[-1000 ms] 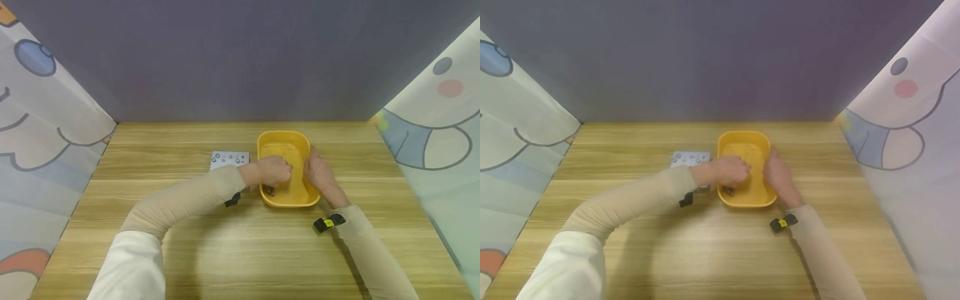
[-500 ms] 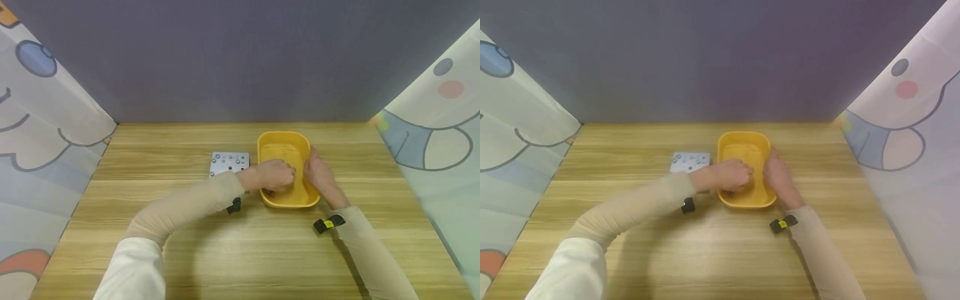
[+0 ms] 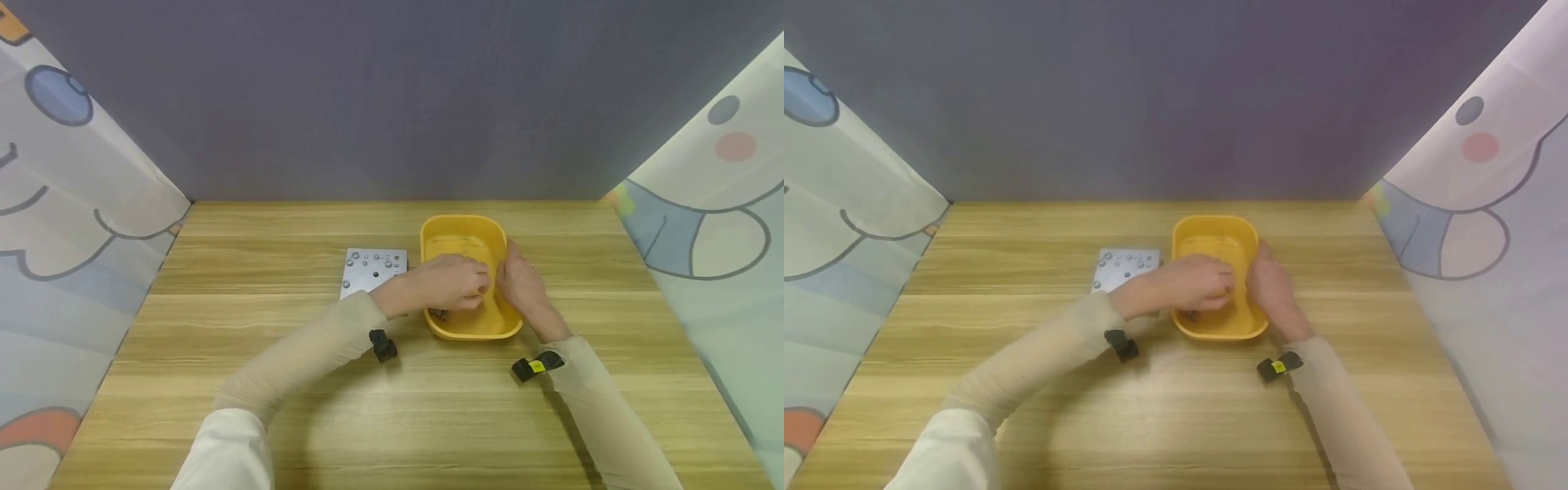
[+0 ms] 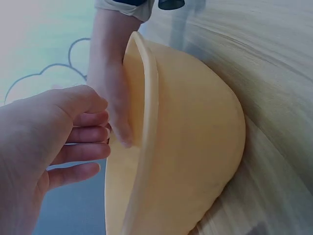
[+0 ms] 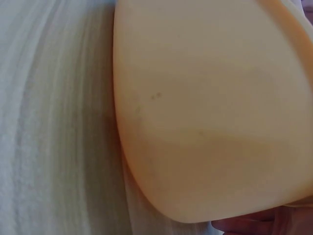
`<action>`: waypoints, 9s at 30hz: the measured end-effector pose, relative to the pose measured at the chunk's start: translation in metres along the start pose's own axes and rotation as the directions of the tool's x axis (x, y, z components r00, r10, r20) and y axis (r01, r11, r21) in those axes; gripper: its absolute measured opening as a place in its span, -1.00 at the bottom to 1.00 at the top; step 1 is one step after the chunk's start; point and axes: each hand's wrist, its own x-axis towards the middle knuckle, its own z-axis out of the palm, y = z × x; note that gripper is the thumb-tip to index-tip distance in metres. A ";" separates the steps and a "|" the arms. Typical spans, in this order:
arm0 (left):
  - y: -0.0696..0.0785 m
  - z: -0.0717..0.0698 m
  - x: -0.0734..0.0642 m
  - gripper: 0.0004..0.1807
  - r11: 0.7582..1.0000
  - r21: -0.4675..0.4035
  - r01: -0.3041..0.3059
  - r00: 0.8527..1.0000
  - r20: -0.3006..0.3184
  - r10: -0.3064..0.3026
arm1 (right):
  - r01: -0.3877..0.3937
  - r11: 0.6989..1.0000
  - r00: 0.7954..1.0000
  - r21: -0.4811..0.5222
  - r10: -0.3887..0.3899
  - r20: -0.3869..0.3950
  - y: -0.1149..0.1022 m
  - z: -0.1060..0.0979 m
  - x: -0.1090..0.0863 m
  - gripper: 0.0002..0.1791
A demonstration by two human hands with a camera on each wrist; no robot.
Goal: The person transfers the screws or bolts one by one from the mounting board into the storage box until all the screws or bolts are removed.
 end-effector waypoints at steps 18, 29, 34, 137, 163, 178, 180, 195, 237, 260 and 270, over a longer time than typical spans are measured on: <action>-0.011 0.003 -0.037 -0.81 0.989 -0.118 0.085 0.957 -0.266 -0.114 | -0.016 1.000 1.000 -0.012 0.016 0.005 -0.001 -0.002 -0.001 -0.40; -0.018 0.015 -0.059 -0.83 0.961 -0.212 0.175 0.908 -0.344 -0.241 | -0.035 0.999 0.999 0.007 0.034 0.042 -0.001 -0.001 0.000 -0.38; -0.022 0.018 -0.071 -0.84 0.951 -0.235 0.200 0.884 -0.376 -0.278 | -0.033 0.999 0.998 0.001 0.033 0.046 0.000 -0.001 -0.001 -0.38; -0.082 0.045 -0.148 -0.77 0.826 -0.174 0.535 0.796 -0.224 -0.563 | -0.011 1.000 0.999 0.011 0.011 0.033 0.006 -0.003 0.000 -0.40; -0.078 0.031 -0.150 -0.82 0.907 -0.177 0.382 0.800 -0.428 -0.421 | -0.028 0.999 0.999 0.017 0.028 0.031 0.004 -0.003 -0.001 -0.40; -0.071 0.021 -0.142 -0.84 0.920 -0.182 0.348 0.812 -0.433 -0.392 | -0.031 0.999 0.998 0.025 0.030 0.046 0.003 -0.004 -0.001 -0.41; -0.070 0.019 -0.140 -0.84 0.923 -0.180 0.341 0.818 -0.427 -0.386 | -0.033 0.999 0.998 0.026 0.031 0.049 0.003 -0.004 -0.001 -0.40; -0.063 0.005 -0.127 -0.84 0.934 -0.176 0.311 0.848 -0.391 -0.357 | -0.040 0.999 0.998 0.022 0.039 0.047 0.004 -0.003 0.000 -0.39; -0.050 -0.026 -0.070 -0.79 0.965 -0.070 0.252 0.918 -0.299 -0.261 | -0.030 0.999 0.999 0.029 0.029 0.040 0.005 -0.001 0.000 -0.40; -0.039 -0.011 -0.031 -0.78 0.988 0.026 0.154 0.979 -0.140 -0.149 | -0.036 0.999 0.999 0.030 0.035 0.038 0.003 0.001 0.000 -0.40; -0.034 -0.006 -0.027 -0.77 0.987 0.023 0.160 0.984 -0.078 -0.158 | -0.028 0.999 0.999 0.025 0.027 0.034 0.002 0.002 0.001 -0.40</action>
